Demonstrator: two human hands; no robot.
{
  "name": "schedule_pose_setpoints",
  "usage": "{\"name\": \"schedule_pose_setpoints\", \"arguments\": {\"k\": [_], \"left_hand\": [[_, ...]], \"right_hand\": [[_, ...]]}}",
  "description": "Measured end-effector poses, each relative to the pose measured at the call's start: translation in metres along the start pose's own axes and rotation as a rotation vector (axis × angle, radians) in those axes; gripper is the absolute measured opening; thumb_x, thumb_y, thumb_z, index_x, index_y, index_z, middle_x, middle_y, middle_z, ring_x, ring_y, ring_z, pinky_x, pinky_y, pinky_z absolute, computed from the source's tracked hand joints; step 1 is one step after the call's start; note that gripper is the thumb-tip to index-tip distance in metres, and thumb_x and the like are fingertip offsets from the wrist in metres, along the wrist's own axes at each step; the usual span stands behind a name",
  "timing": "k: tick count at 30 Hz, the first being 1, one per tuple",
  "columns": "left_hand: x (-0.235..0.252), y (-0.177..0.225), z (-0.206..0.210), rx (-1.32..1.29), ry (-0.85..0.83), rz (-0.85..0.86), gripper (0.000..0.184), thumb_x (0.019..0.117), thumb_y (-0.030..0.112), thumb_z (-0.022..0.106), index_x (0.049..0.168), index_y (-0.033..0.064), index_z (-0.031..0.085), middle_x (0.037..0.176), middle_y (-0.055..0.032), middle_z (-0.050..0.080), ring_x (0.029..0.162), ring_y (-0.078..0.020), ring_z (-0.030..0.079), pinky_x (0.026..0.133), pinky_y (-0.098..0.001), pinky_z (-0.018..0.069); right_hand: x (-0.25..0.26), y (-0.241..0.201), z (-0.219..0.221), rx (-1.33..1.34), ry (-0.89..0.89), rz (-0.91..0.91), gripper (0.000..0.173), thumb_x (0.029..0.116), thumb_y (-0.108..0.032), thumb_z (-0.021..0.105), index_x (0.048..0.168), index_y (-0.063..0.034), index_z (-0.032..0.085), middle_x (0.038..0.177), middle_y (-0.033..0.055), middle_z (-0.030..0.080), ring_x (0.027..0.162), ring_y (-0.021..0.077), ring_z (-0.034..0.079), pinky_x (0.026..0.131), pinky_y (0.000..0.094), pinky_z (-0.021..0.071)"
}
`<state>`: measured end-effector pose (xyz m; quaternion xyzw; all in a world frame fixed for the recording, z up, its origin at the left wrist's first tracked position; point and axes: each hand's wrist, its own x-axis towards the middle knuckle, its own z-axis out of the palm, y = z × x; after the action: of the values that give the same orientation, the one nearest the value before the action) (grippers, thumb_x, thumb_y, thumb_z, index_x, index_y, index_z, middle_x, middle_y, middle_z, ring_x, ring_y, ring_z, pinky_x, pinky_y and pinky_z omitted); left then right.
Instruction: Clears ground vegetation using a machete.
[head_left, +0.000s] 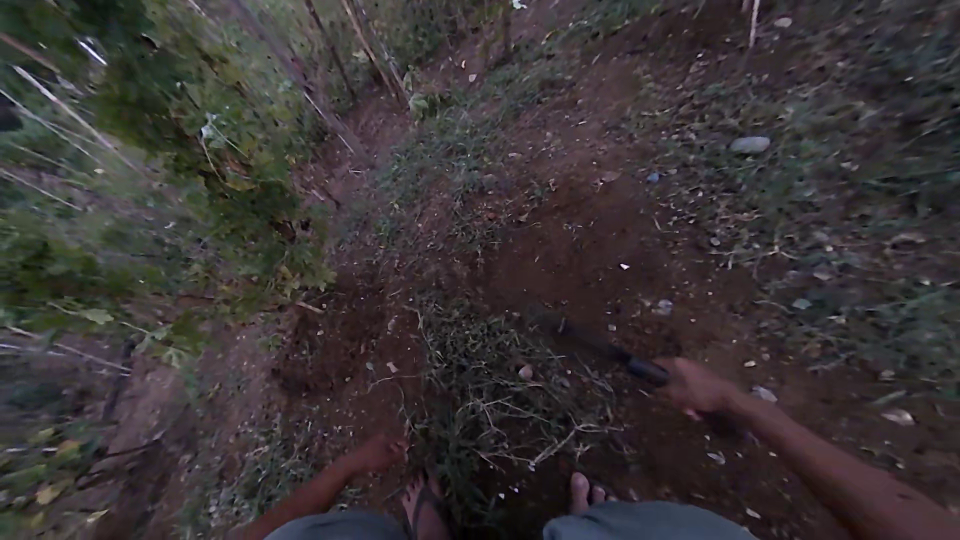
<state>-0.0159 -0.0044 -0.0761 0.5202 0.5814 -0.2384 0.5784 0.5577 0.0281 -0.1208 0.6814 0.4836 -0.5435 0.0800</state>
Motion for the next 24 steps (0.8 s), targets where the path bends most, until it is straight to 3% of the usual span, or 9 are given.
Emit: {"name": "schedule_pose_setpoints", "arguments": {"k": [4, 8, 10, 11, 13, 15, 17, 20, 24], "left_hand": [[0.003, -0.009, 0.004, -0.016, -0.028, 0.018, 0.043, 0.1038, 0.017, 0.059, 0.141, -0.0040, 0.053, 0.135, -0.0262, 0.060, 0.123, -0.0343, 0.060, 0.108, -0.0477, 0.0459], [0.004, -0.006, -0.001, -0.009, -0.030, -0.006, 0.043, 0.1042, 0.016, 0.058, 0.142, -0.0033, 0.052, 0.136, -0.0261, 0.059, 0.123, -0.0341, 0.060, 0.107, -0.0475, 0.0461], [0.004, -0.001, -0.002, -0.011, -0.025, -0.016, 0.042, 0.1046, 0.016, 0.057, 0.141, -0.0036, 0.053, 0.134, -0.0253, 0.060, 0.121, -0.0328, 0.061, 0.106, -0.0465, 0.0466], [0.004, 0.000, -0.001, -0.018, -0.018, -0.015, 0.041, 0.1044, 0.016, 0.058, 0.140, -0.0041, 0.053, 0.133, -0.0252, 0.061, 0.121, -0.0324, 0.061, 0.106, -0.0462, 0.0471], [0.004, 0.001, -0.001, -0.026, 0.010, -0.027, 0.042, 0.1035, 0.017, 0.060, 0.139, -0.0039, 0.054, 0.132, -0.0248, 0.062, 0.119, -0.0322, 0.062, 0.105, -0.0463, 0.0478], [-0.001, 0.008, -0.001, -0.002, 0.015, -0.046, 0.043, 0.1044, 0.019, 0.058, 0.141, -0.0030, 0.053, 0.133, -0.0258, 0.061, 0.121, -0.0350, 0.062, 0.106, -0.0496, 0.0469], [-0.005, 0.007, 0.000, 0.006, 0.004, -0.052, 0.043, 0.1050, 0.019, 0.057, 0.143, -0.0023, 0.052, 0.135, -0.0257, 0.060, 0.123, -0.0354, 0.060, 0.107, -0.0499, 0.0464], [-0.001, 0.000, -0.002, 0.018, -0.020, -0.019, 0.042, 0.1053, 0.016, 0.056, 0.142, -0.0045, 0.053, 0.135, -0.0267, 0.060, 0.123, -0.0358, 0.061, 0.108, -0.0485, 0.0463], [0.010, 0.002, -0.006, 0.048, -0.011, -0.018, 0.041, 0.1062, 0.018, 0.054, 0.142, -0.0024, 0.054, 0.134, -0.0250, 0.061, 0.123, -0.0352, 0.061, 0.108, -0.0494, 0.0463]], "right_hand": [[0.014, -0.024, -0.014, 0.362, 0.167, 0.046, 0.036, 0.0995, -0.006, 0.062, 0.132, 0.0038, 0.050, 0.081, 0.0112, 0.058, 0.058, 0.0170, 0.059, 0.061, 0.0357, 0.0557], [0.056, -0.072, 0.020, 0.660, 0.179, 0.014, 0.037, 0.0998, -0.007, 0.060, 0.133, 0.0030, 0.048, 0.077, 0.0052, 0.057, 0.056, 0.0122, 0.059, 0.058, 0.0311, 0.0576], [0.061, -0.085, 0.046, 0.432, 0.050, -0.017, 0.038, 0.0976, -0.007, 0.063, 0.131, 0.0052, 0.050, 0.081, 0.0104, 0.060, 0.060, 0.0168, 0.062, 0.063, 0.0352, 0.0585], [0.057, -0.088, 0.057, 0.254, -0.040, -0.037, 0.039, 0.0974, -0.008, 0.065, 0.132, 0.0063, 0.052, 0.089, 0.0169, 0.064, 0.069, 0.0237, 0.065, 0.071, 0.0424, 0.0577], [0.046, -0.093, 0.077, -0.002, -0.148, -0.102, 0.044, 0.0966, -0.011, 0.068, 0.136, 0.0015, 0.053, 0.102, 0.0230, 0.065, 0.079, 0.0328, 0.067, 0.077, 0.0514, 0.0569], [0.032, -0.094, 0.075, -0.189, -0.153, -0.138, 0.054, 0.0965, -0.011, 0.069, 0.146, -0.0019, 0.049, 0.119, 0.0295, 0.065, 0.098, 0.0431, 0.069, 0.087, 0.0596, 0.0556], [0.017, -0.090, 0.067, -0.333, -0.123, -0.165, 0.054, 0.0956, -0.010, 0.069, 0.145, -0.0003, 0.049, 0.129, 0.0321, 0.061, 0.118, 0.0498, 0.062, 0.097, 0.0664, 0.0503], [-0.016, -0.079, 0.062, -0.417, -0.091, -0.209, 0.051, 0.0987, -0.010, 0.066, 0.146, 0.0004, 0.049, 0.133, 0.0332, 0.059, 0.124, 0.0528, 0.058, 0.100, 0.0690, 0.0472], [-0.062, -0.064, 0.068, -0.417, -0.122, -0.169, 0.051, 0.0982, -0.006, 0.065, 0.145, 0.0022, 0.047, 0.129, 0.0344, 0.059, 0.120, 0.0536, 0.059, 0.096, 0.0693, 0.0485]]}}
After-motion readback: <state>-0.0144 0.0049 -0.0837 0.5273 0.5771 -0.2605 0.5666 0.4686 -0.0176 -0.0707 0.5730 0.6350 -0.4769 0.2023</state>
